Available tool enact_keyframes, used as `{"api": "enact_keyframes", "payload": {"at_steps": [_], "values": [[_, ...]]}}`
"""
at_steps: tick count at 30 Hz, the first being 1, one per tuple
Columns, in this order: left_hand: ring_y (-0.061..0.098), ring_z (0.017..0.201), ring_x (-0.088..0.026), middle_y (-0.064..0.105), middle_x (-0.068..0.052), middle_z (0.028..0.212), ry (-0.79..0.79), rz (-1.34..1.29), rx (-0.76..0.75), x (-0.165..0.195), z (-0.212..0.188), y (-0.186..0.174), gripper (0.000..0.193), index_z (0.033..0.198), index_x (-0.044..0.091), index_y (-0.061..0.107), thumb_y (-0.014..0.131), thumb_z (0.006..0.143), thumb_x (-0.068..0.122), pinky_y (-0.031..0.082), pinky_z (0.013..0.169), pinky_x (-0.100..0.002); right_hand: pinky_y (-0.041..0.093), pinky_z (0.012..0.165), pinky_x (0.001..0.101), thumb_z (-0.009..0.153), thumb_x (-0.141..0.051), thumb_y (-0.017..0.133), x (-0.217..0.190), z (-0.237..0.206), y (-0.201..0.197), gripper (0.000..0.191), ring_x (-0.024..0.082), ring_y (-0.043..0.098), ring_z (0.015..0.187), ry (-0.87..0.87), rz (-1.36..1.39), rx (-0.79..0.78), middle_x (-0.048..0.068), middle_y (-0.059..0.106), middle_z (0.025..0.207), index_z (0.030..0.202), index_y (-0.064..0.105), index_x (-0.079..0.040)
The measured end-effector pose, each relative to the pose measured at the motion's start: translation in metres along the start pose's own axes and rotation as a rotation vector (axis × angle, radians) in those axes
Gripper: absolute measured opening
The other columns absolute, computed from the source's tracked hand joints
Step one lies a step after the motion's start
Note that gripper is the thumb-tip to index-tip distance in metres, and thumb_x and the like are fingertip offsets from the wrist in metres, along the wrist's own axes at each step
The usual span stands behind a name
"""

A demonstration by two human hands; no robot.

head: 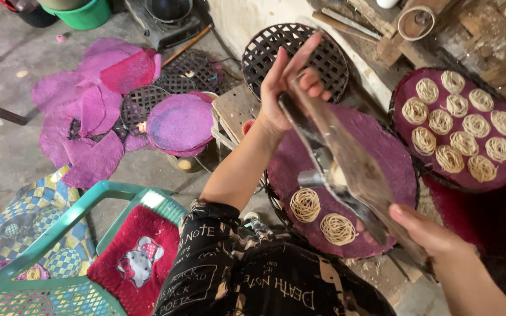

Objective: The person operates a manual wooden lever noodle press, loading dough into the cylinder and pulling the lever down to extrude noodles onto round trays. They cut the extruded noodle strands, arrange the noodle nests on the trays, and place a fresh tray under the press for the next batch.

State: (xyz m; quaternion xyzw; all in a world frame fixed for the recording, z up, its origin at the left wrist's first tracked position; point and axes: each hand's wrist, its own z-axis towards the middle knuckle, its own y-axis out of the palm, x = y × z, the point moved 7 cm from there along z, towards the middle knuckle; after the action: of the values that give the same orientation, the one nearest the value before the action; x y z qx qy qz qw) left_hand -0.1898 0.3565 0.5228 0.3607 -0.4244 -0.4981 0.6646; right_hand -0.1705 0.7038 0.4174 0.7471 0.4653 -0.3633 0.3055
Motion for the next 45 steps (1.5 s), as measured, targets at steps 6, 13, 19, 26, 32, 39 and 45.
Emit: {"api": "enact_keyframes", "payload": {"at_steps": [6,13,19,26,32,39,45], "values": [[0.058,0.064,-0.02,0.055,0.001,0.067,0.172,0.094,0.161,0.041,-0.011,-0.066,0.068,0.156,0.017,0.045,0.046,0.105,0.062,0.051,0.076,-0.041,0.064,0.075,0.0392,0.099,-0.056,0.033,-0.003,0.057,-0.009,0.066,0.023,0.075,0.083,0.23,-0.342,0.199,0.012,0.08,0.094,0.113,0.072,-0.004],[0.054,0.057,-0.019,0.047,0.003,0.058,0.2,0.13,0.26,0.027,-0.02,-0.064,0.062,0.145,0.02,0.053,0.046,0.101,0.062,0.052,0.07,-0.041,0.065,0.069,0.0417,0.096,-0.047,0.05,-0.033,0.027,-0.02,0.052,0.024,0.074,0.072,0.193,-0.324,0.298,0.016,0.076,0.082,0.103,0.073,-0.001],[0.052,0.058,-0.016,0.046,0.003,0.062,0.277,0.134,0.121,0.062,-0.013,-0.028,0.065,0.149,0.019,0.053,0.044,0.105,0.065,0.049,0.067,-0.039,0.064,0.068,0.0382,0.092,-0.042,0.058,-0.041,0.033,-0.003,0.049,0.024,0.075,0.073,0.04,-0.24,0.275,0.016,0.077,0.083,0.104,0.073,0.003],[0.051,0.058,-0.018,0.044,0.002,0.06,0.278,0.164,0.198,0.044,-0.028,-0.026,0.062,0.146,0.018,0.054,0.04,0.105,0.063,0.049,0.069,-0.04,0.061,0.069,0.0365,0.091,-0.044,0.062,-0.051,0.011,-0.014,0.048,0.02,0.074,0.073,0.096,-0.47,0.404,0.013,0.078,0.081,0.105,0.076,0.0],[0.05,0.056,-0.016,0.044,0.002,0.059,0.342,0.212,0.125,0.083,-0.036,-0.017,0.064,0.144,0.017,0.06,0.038,0.106,0.064,0.047,0.066,-0.037,0.059,0.066,0.0365,0.09,-0.045,0.063,-0.05,0.044,0.002,0.048,0.018,0.071,0.068,-0.051,-0.451,0.322,0.01,0.075,0.077,0.098,0.076,0.001],[0.047,0.056,-0.017,0.042,0.002,0.059,0.254,0.133,0.25,0.031,-0.058,-0.072,0.057,0.135,0.017,0.066,0.042,0.108,0.061,0.047,0.067,-0.038,0.058,0.065,0.0353,0.095,-0.041,0.062,-0.006,0.037,0.001,0.047,0.018,0.068,0.069,-0.017,-0.327,0.257,0.01,0.072,0.077,0.097,0.076,0.004],[0.051,0.065,-0.019,0.046,0.001,0.064,0.172,0.048,0.169,0.017,-0.021,-0.069,0.061,0.133,0.013,0.067,0.044,0.105,0.063,0.047,0.076,-0.041,0.055,0.067,0.0352,0.096,-0.039,0.057,-0.005,0.036,-0.022,0.045,0.018,0.065,0.072,-0.014,-0.252,0.316,0.009,0.073,0.088,0.11,0.071,0.001]]}}
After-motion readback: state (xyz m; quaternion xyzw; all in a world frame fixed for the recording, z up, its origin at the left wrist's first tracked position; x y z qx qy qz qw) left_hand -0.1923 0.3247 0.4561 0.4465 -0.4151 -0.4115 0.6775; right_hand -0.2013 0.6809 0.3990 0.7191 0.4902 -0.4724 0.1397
